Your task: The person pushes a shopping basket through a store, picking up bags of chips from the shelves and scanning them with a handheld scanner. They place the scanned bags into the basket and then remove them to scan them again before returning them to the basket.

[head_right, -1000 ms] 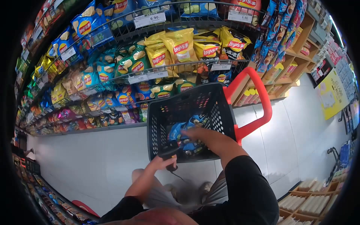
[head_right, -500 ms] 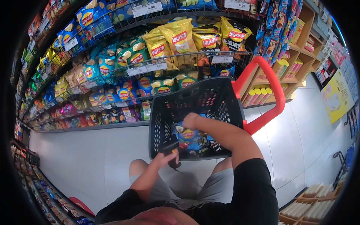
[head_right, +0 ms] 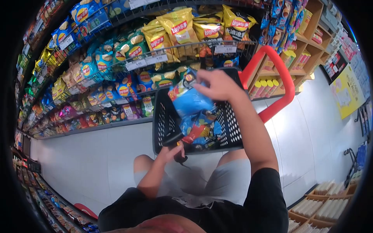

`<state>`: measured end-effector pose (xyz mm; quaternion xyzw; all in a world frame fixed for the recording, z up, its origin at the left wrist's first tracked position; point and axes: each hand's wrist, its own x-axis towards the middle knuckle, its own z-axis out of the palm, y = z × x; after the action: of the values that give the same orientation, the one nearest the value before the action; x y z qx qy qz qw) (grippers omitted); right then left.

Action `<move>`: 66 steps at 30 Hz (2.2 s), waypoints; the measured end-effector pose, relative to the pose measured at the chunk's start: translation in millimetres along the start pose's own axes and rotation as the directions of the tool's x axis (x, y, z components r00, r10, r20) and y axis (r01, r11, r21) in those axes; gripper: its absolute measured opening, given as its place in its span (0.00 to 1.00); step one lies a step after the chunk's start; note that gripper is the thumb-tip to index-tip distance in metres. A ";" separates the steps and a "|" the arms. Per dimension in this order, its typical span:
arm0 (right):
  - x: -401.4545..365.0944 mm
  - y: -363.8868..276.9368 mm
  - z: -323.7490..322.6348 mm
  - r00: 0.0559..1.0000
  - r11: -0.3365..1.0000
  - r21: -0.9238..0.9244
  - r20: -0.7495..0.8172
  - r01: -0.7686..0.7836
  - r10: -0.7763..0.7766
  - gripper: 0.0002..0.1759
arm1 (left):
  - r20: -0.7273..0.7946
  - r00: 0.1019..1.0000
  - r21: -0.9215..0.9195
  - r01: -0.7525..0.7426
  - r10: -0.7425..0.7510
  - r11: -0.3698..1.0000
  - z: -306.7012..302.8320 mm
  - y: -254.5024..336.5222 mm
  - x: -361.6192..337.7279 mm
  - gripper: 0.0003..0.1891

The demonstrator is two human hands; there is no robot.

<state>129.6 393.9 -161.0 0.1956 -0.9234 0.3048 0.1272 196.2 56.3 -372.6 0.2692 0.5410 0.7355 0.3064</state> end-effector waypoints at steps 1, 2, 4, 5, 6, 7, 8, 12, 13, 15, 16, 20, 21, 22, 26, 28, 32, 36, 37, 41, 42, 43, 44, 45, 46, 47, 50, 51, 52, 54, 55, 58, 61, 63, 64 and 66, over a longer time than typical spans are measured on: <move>-5.1 -6.2 -13.0 0.998 0.999 -0.027 -0.063 0.018 -0.019 0.19 | -0.022 1.000 -0.047 -0.009 0.008 0.999 2.7 0.1 -0.9 0.13; -9.6 -11.6 -25.1 0.995 0.998 -0.006 -0.071 -0.069 0.068 0.23 | -0.030 1.000 -0.039 -0.008 0.007 0.999 3.8 3.0 -1.7 0.14; -16.1 -13.8 -38.6 0.983 0.988 -0.070 -0.128 -0.140 0.130 0.25 | -0.045 0.999 -0.028 -0.007 0.005 1.000 6.4 6.5 -1.5 0.15; -19.7 -8.0 -37.6 0.978 0.987 -0.037 -0.145 -0.156 0.149 0.25 | -0.024 0.999 -0.011 -0.024 0.023 1.000 3.6 5.1 -1.2 0.17; -22.3 -1.4 -37.5 0.972 0.986 -0.008 -0.164 -0.169 0.165 0.25 | -0.028 0.999 -0.019 -0.022 0.021 1.000 3.0 4.6 -2.0 0.17; -23.9 6.4 -37.2 0.967 0.976 0.039 -0.135 -0.213 0.216 0.23 | -0.032 0.999 -0.026 -0.023 0.022 0.999 3.3 4.5 -2.6 0.17; -24.2 8.3 -36.2 0.968 0.981 0.036 -0.158 -0.190 0.194 0.22 | -0.036 0.999 -0.032 -0.025 0.024 0.999 4.3 5.6 -2.9 0.17; -18.1 16.5 -33.8 0.940 0.988 0.109 -0.311 -0.111 0.140 0.22 | -0.004 0.999 -0.008 -0.047 0.047 0.999 -1.3 1.7 -4.2 0.16; -14.6 21.5 -34.5 0.920 0.981 0.184 -0.368 -0.068 0.133 0.23 | -0.007 0.998 -0.004 -0.055 0.055 0.998 -1.9 0.0 -5.4 0.16; -12.7 13.0 -40.1 0.886 0.933 0.360 -0.432 -0.004 0.171 0.24 | -0.008 0.997 0.006 -0.073 0.073 0.997 -2.1 -0.5 -7.6 0.16; -13.5 7.8 -42.0 0.882 0.932 0.360 -0.451 0.037 0.139 0.26 | -0.024 0.998 -0.010 -0.066 0.066 0.998 -1.5 0.4 -8.6 0.15; -21.0 -29.7 -42.8 0.871 0.963 0.234 -0.492 0.136 -0.003 0.31 | -0.097 0.994 -0.041 -0.058 0.054 0.997 8.4 17.2 -11.9 0.12; -23.9 -33.9 -37.8 0.869 0.980 0.100 -0.483 0.174 -0.105 0.30 | -0.119 0.992 -0.041 -0.053 0.048 0.998 9.6 21.0 -13.0 0.11; -27.9 -37.8 -31.7 0.865 0.977 -0.031 -0.459 0.213 -0.203 0.29 | -0.102 0.995 -0.024 -0.004 0.002 1.000 8.3 22.9 -13.2 0.09; -47.4 -67.2 -4.9 0.810 0.788 -0.481 -0.235 0.384 -0.538 0.16 | -0.123 0.977 -0.070 0.169 -0.176 0.983 0.9 21.0 -24.1 0.10; -60.3 -81.2 3.6 0.783 0.694 -0.617 -0.193 0.372 -0.591 0.11 | -0.152 0.971 -0.110 0.168 -0.184 0.980 2.5 23.2 -28.0 0.10; -72.0 -76.2 21.5 0.736 0.628 -0.701 -0.220 0.337 -0.640 0.12 | -0.139 0.990 -0.236 -0.006 -0.027 0.972 -5.6 25.4 -19.2 0.15; -70.0 -60.6 39.5 0.709 0.629 -0.713 -0.269 0.308 -0.652 0.13 | -0.147 0.988 -0.295 -0.089 0.047 0.951 -14.1 39.8 -2.5 0.15; -70.9 -58.7 42.8 0.707 0.635 -0.708 -0.277 0.308 -0.651 0.14 | -0.166 0.984 -0.267 -0.106 0.063 0.958 -13.2 45.0 -0.9 0.14; -75.2 -56.8 44.5 0.704 0.639 -0.704 -0.281 0.311 -0.652 0.11 | -0.214 0.965 -0.183 -0.191 0.150 0.964 1.9 88.1 17.5 0.09; -75.2 -56.8 44.0 0.707 0.637 -0.701 -0.271 0.320 -0.653 0.10 | -0.211 0.961 -0.162 -0.212 0.176 0.964 4.3 102.8 23.6 0.09; -75.4 -56.7 43.3 0.708 0.639 -0.699 -0.270 0.322 -0.652 0.08 | -0.233 0.957 -0.114 -0.206 0.175 0.972 6.9 120.1 28.1 0.08; -75.4 -56.6 42.5 0.710 0.639 -0.698 -0.269 0.323 -0.651 0.07 | -0.253 0.951 -0.065 -0.198 0.176 0.978 10.3 137.3 33.0 0.08; -75.3 -56.0 41.4 0.711 0.640 -0.697 -0.268 0.323 -0.650 0.06 | -0.277 0.939 -0.010 -0.214 0.203 0.977 14.7 152.0 39.0 0.09; -75.0 -54.4 40.7 0.719 0.657 -0.678 -0.271 0.329 -0.640 0.06 | -0.267 0.932 0.037 -0.243 0.244 0.969 13.6 163.3 45.0 0.09; -74.5 -51.8 40.2 0.728 0.674 -0.659 -0.275 0.333 -0.628 0.06 | -0.259 0.930 0.086 -0.246 0.260 0.965 10.1 171.5 51.0 0.09; -73.8 -43.1 40.9 0.728 0.721 -0.598 -0.312 0.350 -0.611 0.06 | -0.196 0.945 0.147 -0.235 0.261 0.961 -2.2 195.0 65.0 0.08; -73.1 -42.8 40.9 0.717 0.740 -0.570 -0.341 0.357 -0.608 0.06 | -0.118 0.955 0.204 -0.246 0.274 0.947 -15.3 196.3 71.3 0.07; -72.5 -41.7 40.8 0.706 0.758 -0.541 -0.369 0.365 -0.604 0.06 | -0.047 0.942 0.259 -0.309 0.332 0.915 -21.4 196.8 80.2 0.07; -73.5 -33.7 42.8 0.688 0.743 -0.511 -0.346 0.431 -0.638 0.07 | 0.104 0.895 0.348 -0.440 0.433 0.828 -27.2 199.0 91.8 0.08; -73.2 -32.9 44.0 0.678 0.744 -0.488 -0.351 0.457 -0.646 0.08 | 0.069 0.968 0.392 -0.250 0.242 0.886 -32.4 205.1 88.0 0.09; -73.2 -31.4 44.0 0.671 0.752 -0.453 -0.363 0.479 -0.646 0.11 | 0.168 0.983 0.474 -0.145 0.072 0.869 -48.7 195.5 102.1 0.10; -72.9 -24.4 45.4 0.672 0.794 -0.422 -0.434 0.437 -0.600 0.11 | 0.278 0.960 0.479 -0.156 0.019 0.864 -51.7 177.6 107.0 0.12; -74.0 -17.6 46.0 0.676 0.818 -0.406 -0.467 0.408 -0.569 0.12 | 0.296 0.955 0.492 -0.180 0.031 0.852 -47.8 160.5 107.9 0.12; -74.2 -15.7 45.4 0.682 0.827 -0.403 -0.476 0.393 -0.556 0.12 | 0.285 0.958 0.495 -0.181 0.038 0.850 -46.0 154.6 108.6 0.12; -73.8 -12.5 46.5 0.717 0.863 -0.346 -0.485 0.369 -0.501 0.13 | 0.262 0.964 0.504 -0.181 0.050 0.844 -41.9 146.6 108.7 0.12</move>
<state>195.4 377.0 -217.0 0.2945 -0.8002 0.2031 0.4814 69.9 77.3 -236.0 0.4610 0.6627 0.5397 0.2390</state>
